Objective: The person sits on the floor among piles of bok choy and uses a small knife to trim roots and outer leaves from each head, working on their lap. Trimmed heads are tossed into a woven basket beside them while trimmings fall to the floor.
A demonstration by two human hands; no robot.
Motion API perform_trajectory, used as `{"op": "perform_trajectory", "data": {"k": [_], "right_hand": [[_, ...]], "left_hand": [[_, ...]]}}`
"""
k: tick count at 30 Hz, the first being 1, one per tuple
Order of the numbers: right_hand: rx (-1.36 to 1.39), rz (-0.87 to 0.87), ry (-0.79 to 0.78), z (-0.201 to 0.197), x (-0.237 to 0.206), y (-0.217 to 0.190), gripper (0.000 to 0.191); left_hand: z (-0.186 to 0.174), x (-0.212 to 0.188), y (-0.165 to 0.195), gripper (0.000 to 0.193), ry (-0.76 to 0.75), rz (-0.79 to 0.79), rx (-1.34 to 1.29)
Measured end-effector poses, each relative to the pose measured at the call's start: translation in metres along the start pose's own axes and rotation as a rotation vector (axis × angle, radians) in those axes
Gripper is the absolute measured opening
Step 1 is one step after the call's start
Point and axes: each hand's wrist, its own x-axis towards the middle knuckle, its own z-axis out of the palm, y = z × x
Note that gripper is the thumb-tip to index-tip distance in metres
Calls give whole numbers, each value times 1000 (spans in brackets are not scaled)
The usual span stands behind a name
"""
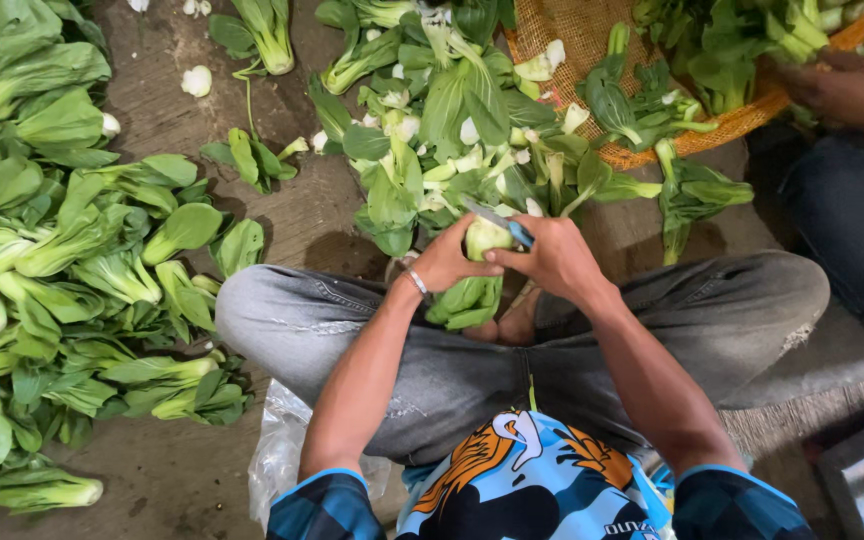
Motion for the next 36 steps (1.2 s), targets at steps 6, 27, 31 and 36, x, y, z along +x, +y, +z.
{"op": "perform_trajectory", "data": {"k": [6,27,31,36], "right_hand": [[-78,-105,-224,-39,3,9,39],[406,153,-180,4,20,32,61],[341,205,-265,2,18,39,47],[579,169,-434,0,22,68,31]], "left_hand": [[-12,-3,7,75,-90,23,-184],[-11,-2,-53,63,-187,-31,-672],[-9,7,-47,63,-221,-18,-633],[-12,-26,-6,63,-334,-280,-1046]]}}
